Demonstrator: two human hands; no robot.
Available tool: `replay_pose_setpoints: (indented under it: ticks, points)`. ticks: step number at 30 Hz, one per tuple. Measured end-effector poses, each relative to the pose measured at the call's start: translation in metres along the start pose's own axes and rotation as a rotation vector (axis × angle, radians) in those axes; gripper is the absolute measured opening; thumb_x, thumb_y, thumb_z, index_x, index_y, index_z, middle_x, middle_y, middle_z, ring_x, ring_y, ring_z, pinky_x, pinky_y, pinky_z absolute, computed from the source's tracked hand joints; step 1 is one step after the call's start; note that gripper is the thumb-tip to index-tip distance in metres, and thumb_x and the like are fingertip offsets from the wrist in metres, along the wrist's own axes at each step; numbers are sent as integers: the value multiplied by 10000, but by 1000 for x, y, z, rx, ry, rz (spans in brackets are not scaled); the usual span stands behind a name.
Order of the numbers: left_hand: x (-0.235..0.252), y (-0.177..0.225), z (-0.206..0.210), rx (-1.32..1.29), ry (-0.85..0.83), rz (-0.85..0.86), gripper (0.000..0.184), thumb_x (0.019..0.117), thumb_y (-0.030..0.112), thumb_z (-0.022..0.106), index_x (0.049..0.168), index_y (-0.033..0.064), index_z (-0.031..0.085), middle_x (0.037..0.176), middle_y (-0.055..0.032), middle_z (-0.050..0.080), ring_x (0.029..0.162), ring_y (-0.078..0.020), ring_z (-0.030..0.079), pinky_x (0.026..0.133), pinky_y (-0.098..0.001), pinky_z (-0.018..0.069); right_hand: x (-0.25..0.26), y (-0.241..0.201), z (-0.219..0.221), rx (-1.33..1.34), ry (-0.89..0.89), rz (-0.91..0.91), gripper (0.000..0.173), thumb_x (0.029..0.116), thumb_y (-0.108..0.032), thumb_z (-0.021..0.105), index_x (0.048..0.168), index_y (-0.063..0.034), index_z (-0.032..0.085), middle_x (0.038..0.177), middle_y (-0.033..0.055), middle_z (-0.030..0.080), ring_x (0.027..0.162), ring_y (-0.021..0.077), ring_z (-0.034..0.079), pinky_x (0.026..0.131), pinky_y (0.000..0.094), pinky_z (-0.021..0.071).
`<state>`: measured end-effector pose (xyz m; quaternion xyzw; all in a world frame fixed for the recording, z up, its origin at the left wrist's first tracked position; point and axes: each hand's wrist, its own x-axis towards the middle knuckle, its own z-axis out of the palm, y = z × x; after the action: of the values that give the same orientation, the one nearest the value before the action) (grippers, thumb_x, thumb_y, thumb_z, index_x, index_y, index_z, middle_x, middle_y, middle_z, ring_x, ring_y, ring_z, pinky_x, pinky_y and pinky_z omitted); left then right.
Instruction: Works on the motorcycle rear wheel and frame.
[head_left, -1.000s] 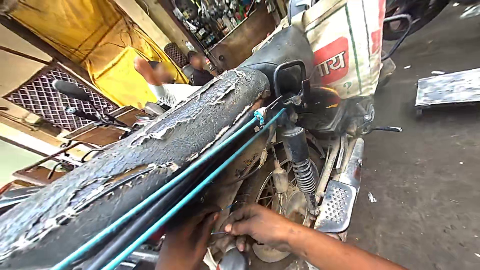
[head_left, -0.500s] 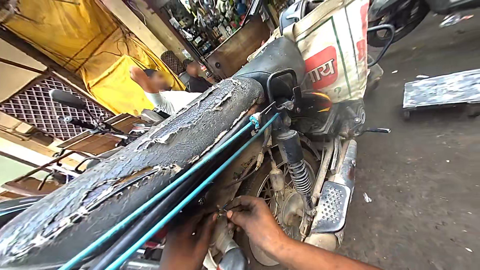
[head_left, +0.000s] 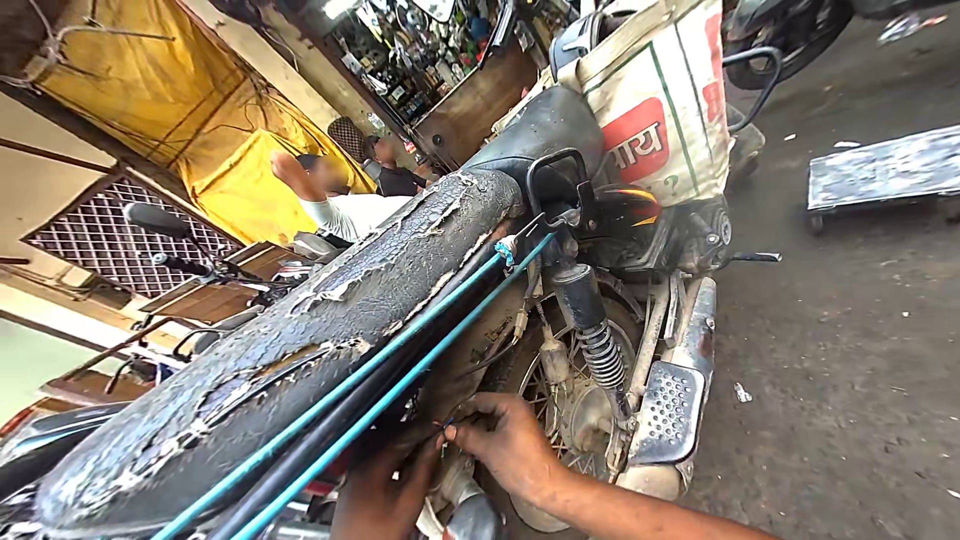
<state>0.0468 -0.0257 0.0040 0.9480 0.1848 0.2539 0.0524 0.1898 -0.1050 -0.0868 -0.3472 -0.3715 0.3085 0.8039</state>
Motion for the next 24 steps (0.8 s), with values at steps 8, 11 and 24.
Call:
replay_pose_setpoints:
  ticks: [8, 11, 24]
  points:
    - [-13, 9, -11, 431, 177, 376, 179, 1005, 125, 642, 1113, 13, 732, 1012, -177, 740, 895, -225, 735, 799, -341, 606, 8, 1, 1, -56, -127, -91, 173, 934, -172, 710, 1008, -18, 734, 906, 48, 705, 795, 82, 656, 751, 279, 557]
    - [-11, 7, -24, 630, 62, 540, 299, 980, 38, 616, 1259, 111, 694, 1168, -209, 687, 915, -280, 711, 753, -360, 592, 17, -4, -5, -80, -269, -75, 159, 928, -156, 690, 978, -8, 725, 863, 52, 691, 773, 91, 638, 732, 314, 537]
    - [-9, 28, -54, 623, -299, 358, 195, 1012, 86, 567, 1082, -14, 718, 1082, -237, 722, 901, -376, 743, 713, -508, 616, 9, -27, -2, -455, -431, -305, 201, 975, -153, 635, 1016, 21, 726, 981, 175, 699, 950, 271, 677, 874, 436, 536]
